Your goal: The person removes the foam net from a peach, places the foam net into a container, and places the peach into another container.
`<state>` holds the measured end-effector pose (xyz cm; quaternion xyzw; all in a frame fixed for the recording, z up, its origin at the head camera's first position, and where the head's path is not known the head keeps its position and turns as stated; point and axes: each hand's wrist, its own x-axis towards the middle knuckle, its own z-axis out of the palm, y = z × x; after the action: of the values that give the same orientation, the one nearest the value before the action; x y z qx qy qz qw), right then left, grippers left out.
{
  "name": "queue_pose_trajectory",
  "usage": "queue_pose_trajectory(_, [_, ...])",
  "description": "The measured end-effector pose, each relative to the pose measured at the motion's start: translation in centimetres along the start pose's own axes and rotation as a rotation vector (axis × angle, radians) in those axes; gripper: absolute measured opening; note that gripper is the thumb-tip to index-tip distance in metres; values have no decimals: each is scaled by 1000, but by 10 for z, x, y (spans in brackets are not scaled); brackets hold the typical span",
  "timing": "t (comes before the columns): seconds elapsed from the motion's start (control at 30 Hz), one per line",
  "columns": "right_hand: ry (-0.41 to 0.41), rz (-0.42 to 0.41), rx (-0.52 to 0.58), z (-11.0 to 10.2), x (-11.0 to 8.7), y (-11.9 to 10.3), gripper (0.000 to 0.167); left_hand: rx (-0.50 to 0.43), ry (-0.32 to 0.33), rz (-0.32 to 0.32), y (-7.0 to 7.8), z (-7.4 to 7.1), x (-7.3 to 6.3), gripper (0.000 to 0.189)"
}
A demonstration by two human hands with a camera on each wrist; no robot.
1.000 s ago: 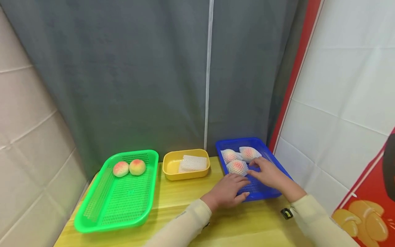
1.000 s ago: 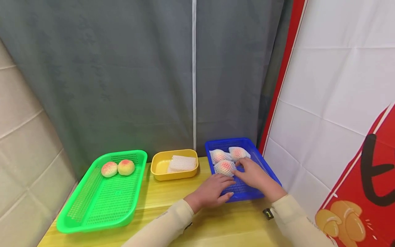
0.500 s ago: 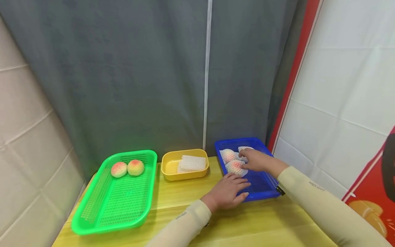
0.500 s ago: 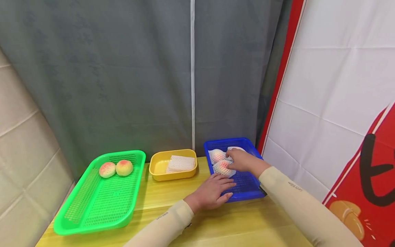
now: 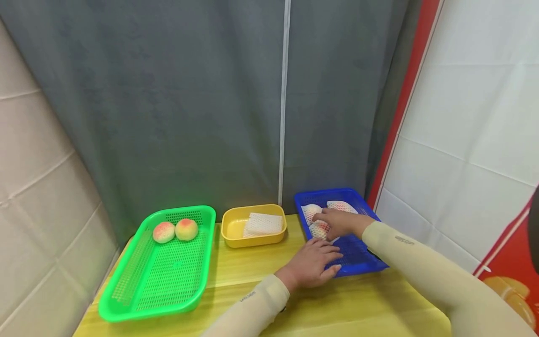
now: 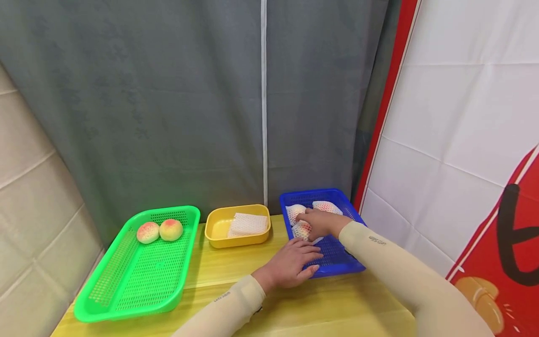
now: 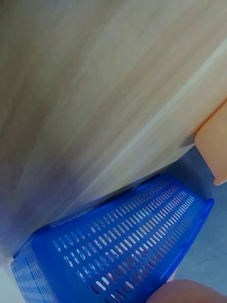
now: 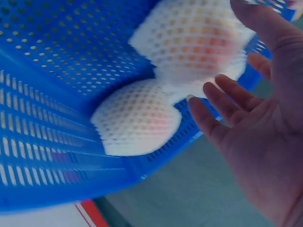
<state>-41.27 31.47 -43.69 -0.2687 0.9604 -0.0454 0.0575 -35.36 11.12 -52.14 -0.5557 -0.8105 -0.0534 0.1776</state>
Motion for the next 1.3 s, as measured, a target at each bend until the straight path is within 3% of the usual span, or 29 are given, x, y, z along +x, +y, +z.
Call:
queue_pose_trajectory(0.2, [-6, -63, 2, 17, 7, 5, 68, 6, 5, 14, -1, 1, 0, 52])
queue_pose_trajectory(0.57, [-63, 31, -21, 26, 17, 2, 68, 36, 31, 12, 0, 2, 1, 48])
queue_pose_trajectory(0.8, [-92, 6, -53, 30, 25, 7, 64, 52, 33, 17, 0, 3, 2, 47])
queue_pose_trajectory(1.0, [-90, 2, -25, 19, 20, 10, 68, 49, 10, 17, 0, 8, 3, 49])
queue_pose_trajectory(1.3, [-49, 101, 32, -11, 2, 16, 78, 43, -21, 4, -3, 9, 3, 50])
